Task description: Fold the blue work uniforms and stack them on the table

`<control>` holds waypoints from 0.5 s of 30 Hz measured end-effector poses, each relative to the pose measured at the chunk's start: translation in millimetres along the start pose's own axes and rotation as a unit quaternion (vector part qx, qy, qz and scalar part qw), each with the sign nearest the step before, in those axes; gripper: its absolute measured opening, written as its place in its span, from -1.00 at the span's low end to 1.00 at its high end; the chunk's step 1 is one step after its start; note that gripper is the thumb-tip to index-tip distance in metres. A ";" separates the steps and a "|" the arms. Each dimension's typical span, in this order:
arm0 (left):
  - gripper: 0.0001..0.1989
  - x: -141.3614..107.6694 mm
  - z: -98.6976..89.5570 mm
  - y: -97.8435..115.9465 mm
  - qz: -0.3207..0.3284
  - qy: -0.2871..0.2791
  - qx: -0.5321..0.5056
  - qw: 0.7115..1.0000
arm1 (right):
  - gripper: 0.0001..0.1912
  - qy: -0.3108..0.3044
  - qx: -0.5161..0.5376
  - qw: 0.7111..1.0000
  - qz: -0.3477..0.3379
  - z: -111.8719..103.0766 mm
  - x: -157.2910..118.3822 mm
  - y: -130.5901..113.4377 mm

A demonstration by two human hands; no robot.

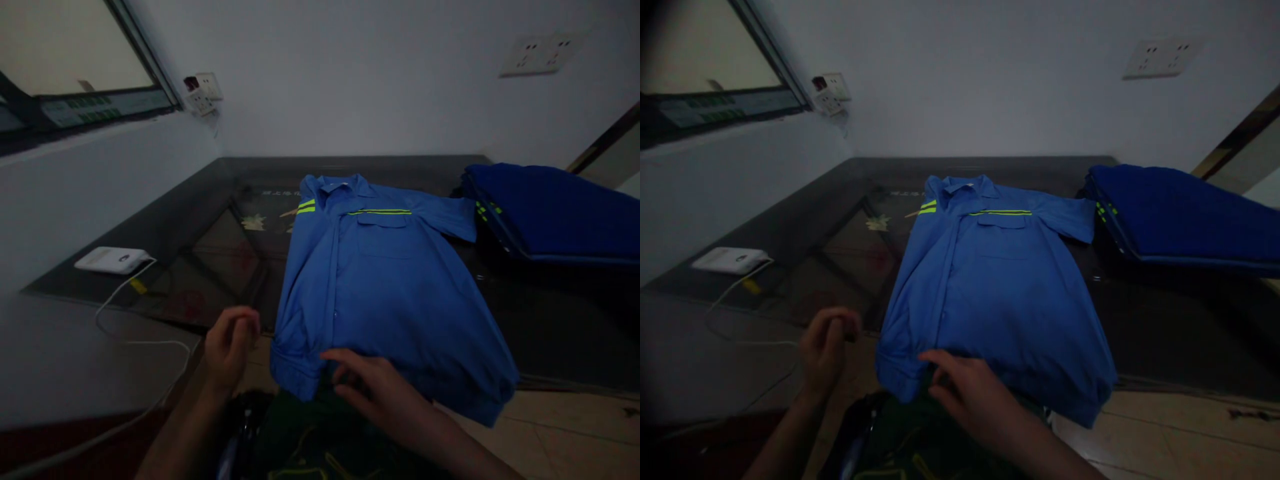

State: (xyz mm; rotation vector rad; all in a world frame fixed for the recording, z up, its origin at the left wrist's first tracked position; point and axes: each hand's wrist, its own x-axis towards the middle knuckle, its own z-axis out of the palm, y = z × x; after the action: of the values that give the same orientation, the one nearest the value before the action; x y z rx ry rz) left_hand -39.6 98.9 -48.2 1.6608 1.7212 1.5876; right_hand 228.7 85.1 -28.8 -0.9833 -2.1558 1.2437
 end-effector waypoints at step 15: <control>-0.54 -86.4 57.1 -80.5 -0.162 0.030 -0.175 0.971 | -0.66 0.216 -0.239 0.941 -0.107 -16.2 74.0 19.9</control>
State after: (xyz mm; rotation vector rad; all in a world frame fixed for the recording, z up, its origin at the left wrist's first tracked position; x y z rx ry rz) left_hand -11.0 76.4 -174.3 1.1147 1.5322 1.6744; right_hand 199.5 157.5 -35.5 -1.0504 -2.1599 0.3526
